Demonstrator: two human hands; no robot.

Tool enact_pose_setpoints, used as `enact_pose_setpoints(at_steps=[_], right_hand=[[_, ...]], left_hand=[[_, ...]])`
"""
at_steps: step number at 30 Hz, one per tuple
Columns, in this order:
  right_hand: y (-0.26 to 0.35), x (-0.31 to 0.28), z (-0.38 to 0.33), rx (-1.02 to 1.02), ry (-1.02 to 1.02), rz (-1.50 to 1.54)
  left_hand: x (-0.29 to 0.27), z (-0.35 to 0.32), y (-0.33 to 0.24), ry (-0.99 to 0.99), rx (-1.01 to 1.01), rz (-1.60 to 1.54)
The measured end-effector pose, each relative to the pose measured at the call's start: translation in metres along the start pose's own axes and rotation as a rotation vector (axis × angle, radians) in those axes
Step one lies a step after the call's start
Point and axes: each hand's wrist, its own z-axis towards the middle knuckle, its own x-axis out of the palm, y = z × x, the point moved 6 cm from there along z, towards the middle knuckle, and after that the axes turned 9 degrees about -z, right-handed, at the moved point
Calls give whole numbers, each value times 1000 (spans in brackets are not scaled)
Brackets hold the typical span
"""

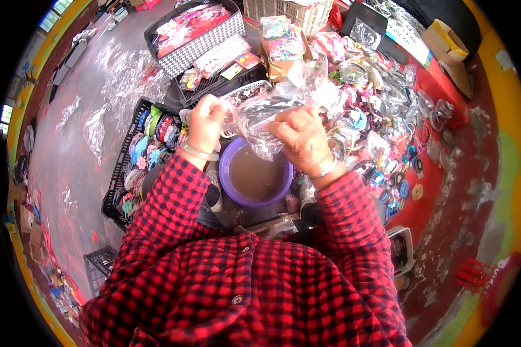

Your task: The person sits on the floor and sorts through various hair accessories, including hair ties and clips, from a plastic bag. They remove items from the bag, separate them, and place them into a black crate filled with other accessories.

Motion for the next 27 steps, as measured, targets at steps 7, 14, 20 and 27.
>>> enact_pose_setpoints(at_steps=[7,14,20,27], right_hand=[[17,-3,0,-106,-47,-149],[18,1,-5,-160,25,-190],[28,1,-6,-229,19,-170],[19,3,-5,-139,23,-150]], left_hand=[[-3,2,31,-59,-474,-796],[12,2,-28,278,179,5],[16,-1,-5,365,45,82],[-6,3,-31,76,395,124]])
